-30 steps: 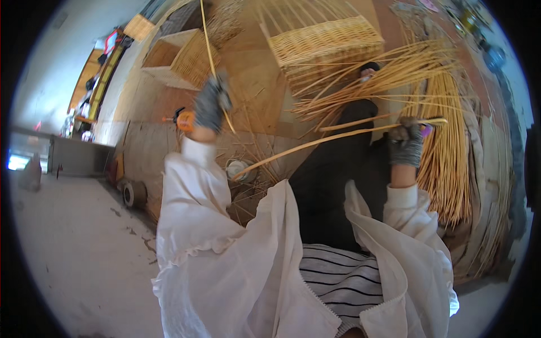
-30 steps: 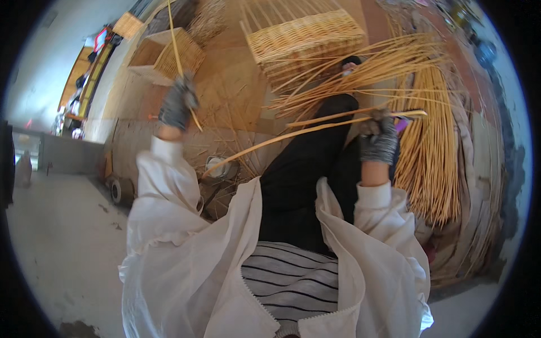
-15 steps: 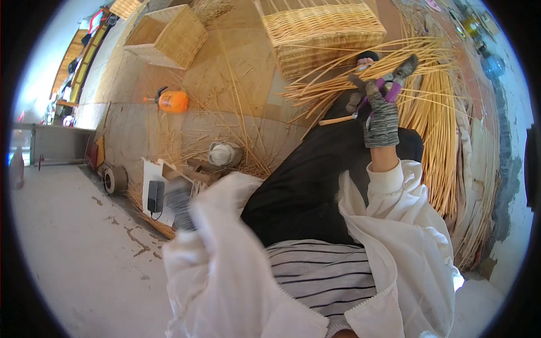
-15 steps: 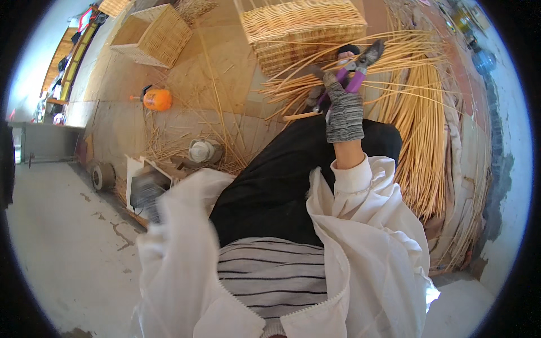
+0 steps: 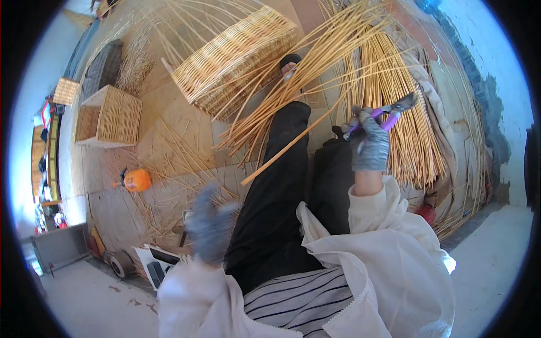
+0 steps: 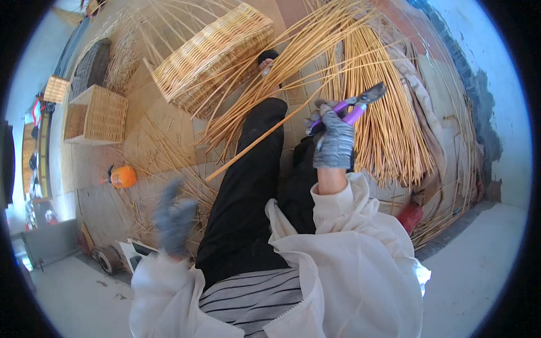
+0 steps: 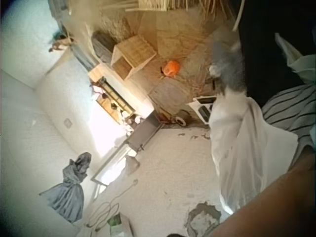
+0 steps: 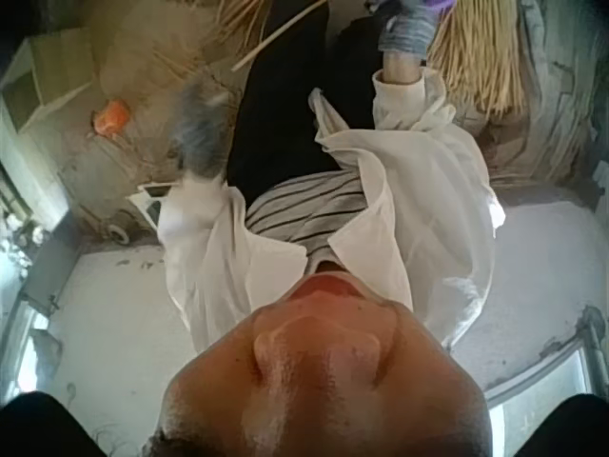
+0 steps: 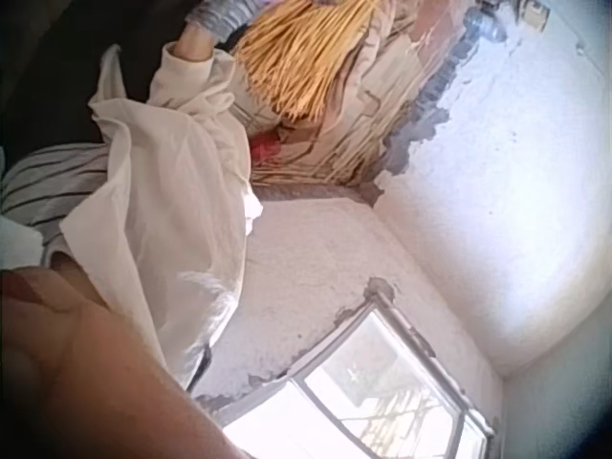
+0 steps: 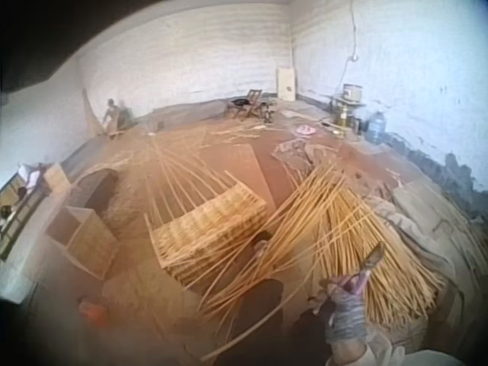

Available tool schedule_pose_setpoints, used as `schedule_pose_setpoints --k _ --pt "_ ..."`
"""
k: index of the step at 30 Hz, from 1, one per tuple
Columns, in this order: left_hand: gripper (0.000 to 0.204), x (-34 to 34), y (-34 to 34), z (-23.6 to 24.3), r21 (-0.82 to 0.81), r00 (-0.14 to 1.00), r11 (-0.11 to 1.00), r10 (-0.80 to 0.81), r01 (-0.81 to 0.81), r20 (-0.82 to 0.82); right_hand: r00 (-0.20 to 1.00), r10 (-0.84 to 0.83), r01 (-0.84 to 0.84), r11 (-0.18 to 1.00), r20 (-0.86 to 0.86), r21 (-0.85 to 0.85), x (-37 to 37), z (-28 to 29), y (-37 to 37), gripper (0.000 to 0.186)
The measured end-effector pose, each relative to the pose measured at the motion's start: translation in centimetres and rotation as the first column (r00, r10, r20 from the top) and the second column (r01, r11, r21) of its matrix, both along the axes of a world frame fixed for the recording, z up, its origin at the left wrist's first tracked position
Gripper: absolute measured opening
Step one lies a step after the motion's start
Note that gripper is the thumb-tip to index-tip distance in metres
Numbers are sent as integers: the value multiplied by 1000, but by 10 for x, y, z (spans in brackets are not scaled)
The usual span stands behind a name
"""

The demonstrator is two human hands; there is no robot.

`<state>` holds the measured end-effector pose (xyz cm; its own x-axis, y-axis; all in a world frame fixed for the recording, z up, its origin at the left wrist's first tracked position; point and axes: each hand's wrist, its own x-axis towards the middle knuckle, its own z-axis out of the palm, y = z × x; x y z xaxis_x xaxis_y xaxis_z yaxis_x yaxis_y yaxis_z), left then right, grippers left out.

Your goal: Weaving a large wicker basket using willow rods, including trimming rods with shears.

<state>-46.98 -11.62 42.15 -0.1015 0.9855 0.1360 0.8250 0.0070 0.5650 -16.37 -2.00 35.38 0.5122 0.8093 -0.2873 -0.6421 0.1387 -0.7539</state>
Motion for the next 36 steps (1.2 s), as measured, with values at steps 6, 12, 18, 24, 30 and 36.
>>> schedule_pose_setpoints --k 6,12,18,24,30,36 --pt "45 88 135 -135 5 819 827 -557 563 -140 988 -93 65 975 127 212 78 2 -29 18" --pt "32 -22 226 -151 -750 498 657 -675 71 -544 969 -215 235 956 122 -178 147 -98 -28 17" --pt "32 77 289 -201 -132 799 813 -582 568 -152 993 -114 115 904 28 -411 124 -177 -8 20" --pt "53 191 367 -296 -175 793 875 -482 451 -372 995 -30 68 889 92 -454 110 -191 12 19" --pt "51 191 385 -312 -298 823 884 -452 361 -344 998 -64 66 821 23 -567 118 -212 16 19" --pt "25 161 393 -295 -352 847 798 -340 489 408 998 -59 32 795 -25 -606 112 -243 21 21"
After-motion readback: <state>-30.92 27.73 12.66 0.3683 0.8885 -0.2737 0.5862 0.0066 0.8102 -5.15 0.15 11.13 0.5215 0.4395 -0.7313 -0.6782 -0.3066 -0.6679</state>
